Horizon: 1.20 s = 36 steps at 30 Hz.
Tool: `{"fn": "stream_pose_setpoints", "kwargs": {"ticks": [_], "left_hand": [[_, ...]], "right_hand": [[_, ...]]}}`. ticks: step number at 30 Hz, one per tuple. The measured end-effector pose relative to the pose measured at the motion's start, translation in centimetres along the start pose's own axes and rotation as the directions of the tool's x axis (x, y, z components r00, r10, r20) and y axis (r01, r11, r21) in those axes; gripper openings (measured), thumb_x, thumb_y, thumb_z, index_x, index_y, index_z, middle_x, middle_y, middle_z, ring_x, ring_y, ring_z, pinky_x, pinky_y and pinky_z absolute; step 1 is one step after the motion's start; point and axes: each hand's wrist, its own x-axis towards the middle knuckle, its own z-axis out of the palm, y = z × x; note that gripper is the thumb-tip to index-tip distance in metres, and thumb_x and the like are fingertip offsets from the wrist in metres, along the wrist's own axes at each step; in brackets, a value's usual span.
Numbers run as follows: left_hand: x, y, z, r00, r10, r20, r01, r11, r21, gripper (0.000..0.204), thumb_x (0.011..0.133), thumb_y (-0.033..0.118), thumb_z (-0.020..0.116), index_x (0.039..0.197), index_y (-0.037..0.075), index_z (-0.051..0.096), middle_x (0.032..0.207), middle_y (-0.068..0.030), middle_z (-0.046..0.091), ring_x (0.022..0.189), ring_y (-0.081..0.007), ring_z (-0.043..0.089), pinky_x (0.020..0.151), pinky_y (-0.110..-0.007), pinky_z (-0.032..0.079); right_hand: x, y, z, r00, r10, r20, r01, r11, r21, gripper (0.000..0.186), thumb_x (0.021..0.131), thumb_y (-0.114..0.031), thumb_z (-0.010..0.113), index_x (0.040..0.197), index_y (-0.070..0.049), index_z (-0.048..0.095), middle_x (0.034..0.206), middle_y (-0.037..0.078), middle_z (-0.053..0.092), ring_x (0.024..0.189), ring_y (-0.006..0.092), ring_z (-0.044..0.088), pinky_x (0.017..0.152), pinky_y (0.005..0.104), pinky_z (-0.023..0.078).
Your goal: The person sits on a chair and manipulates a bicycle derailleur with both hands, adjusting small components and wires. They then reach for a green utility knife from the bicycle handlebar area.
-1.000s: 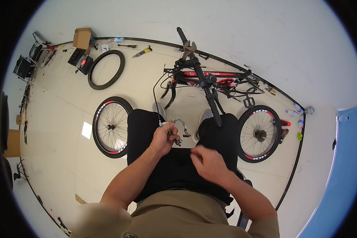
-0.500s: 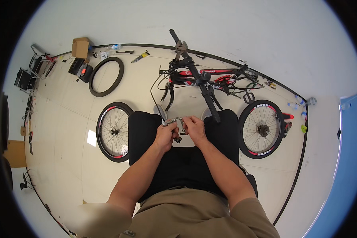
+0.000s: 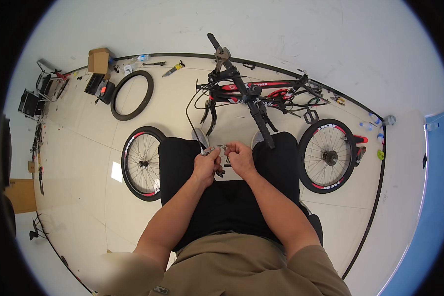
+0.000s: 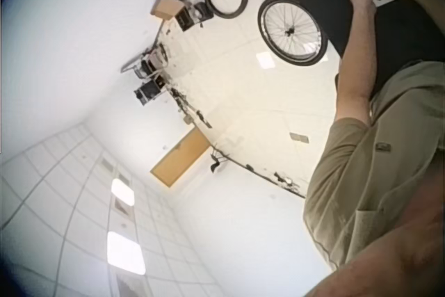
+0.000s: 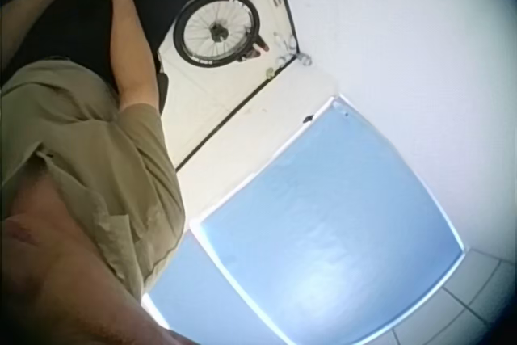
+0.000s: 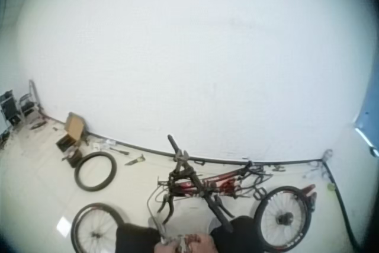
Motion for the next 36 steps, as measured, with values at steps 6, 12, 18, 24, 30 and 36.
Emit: {"fn": "stream_pose_setpoints", "kwargs": {"ticks": [6,12,18,24,30,36], "left_hand": [[0.1,-0.3,-0.3,1.0,0.004,-0.013,-0.004,1.0,0.016,0.016,0.094,0.019,0.066,0.097,0.006,0.057,0.061,-0.0007,0.05,0.047,-0.0121,0.04,0.05,-0.031,0.042],[0.4,-0.6,-0.2,0.998,0.047,-0.035,-0.045,0.996,0.073,0.013,0.093,0.015,0.065,0.098,0.005,0.058,0.063,-0.0009,0.053,0.049,-0.0118,0.046,0.048,-0.029,0.041],[0.3,-1.1,0.3,0.985,0.16,-0.07,-0.144,0.971,0.189,0.01,0.092,0.013,0.064,0.093,0.004,0.061,0.066,-0.0021,0.058,0.052,-0.0102,0.051,0.047,-0.026,0.041],[0.0,-0.7,1.0,0.971,0.213,-0.11,-0.166,0.929,0.33,0.016,0.091,0.017,0.067,0.09,0.002,0.064,0.065,-0.0037,0.061,0.049,-0.0108,0.054,0.044,-0.026,0.042],[0.1,-0.7,1.0,0.968,0.193,-0.161,-0.134,0.939,0.317,0.019,0.091,0.02,0.067,0.089,0.001,0.065,0.065,-0.0053,0.06,0.047,-0.0128,0.054,0.043,-0.028,0.044],[-0.5,-0.1,1.3,0.97,0.183,-0.163,-0.125,0.941,0.315,0.021,0.091,0.02,0.067,0.087,0.0,0.065,0.065,-0.0065,0.06,0.047,-0.0139,0.055,0.043,-0.029,0.044]], "right_hand": [[0.1,-0.8,-0.8,0.991,0.114,0.077,-0.084,0.946,-0.314,0.03,0.078,0.008,0.048,0.1,0.002,0.067,0.085,0.005,0.068,0.073,0.0107,0.06,0.066,0.0252,0.048],[0.0,-0.5,0.1,1.0,-0.003,0.031,0.002,1.0,0.004,0.036,0.078,0.008,0.048,0.108,0.002,0.066,0.087,0.007,0.069,0.066,0.0086,0.056,0.058,0.024,0.046],[0.0,-0.8,-0.1,0.998,0.033,0.058,-0.036,0.998,0.053,0.029,0.084,0.001,0.058,0.111,0.004,0.066,0.089,0.007,0.069,0.069,0.0089,0.058,0.063,0.0232,0.048],[0.4,-0.9,-0.3,0.996,0.089,0.015,-0.089,0.995,0.046,0.022,0.091,-0.009,0.063,0.108,0.003,0.068,0.086,0.004,0.069,0.07,0.0082,0.059,0.063,0.0229,0.048],[0.3,-0.9,-0.1,0.998,0.064,0.026,-0.064,0.998,0.011,0.021,0.091,-0.009,0.063,0.108,0.003,0.069,0.083,0.003,0.068,0.068,0.0077,0.058,0.063,0.0227,0.048],[0.2,-1.4,-0.3,0.997,0.077,0.032,-0.076,0.997,-0.023,0.02,0.092,-0.007,0.062,0.108,0.003,0.069,0.088,0.005,0.07,0.07,0.0088,0.06,0.066,0.0238,0.05]]}}
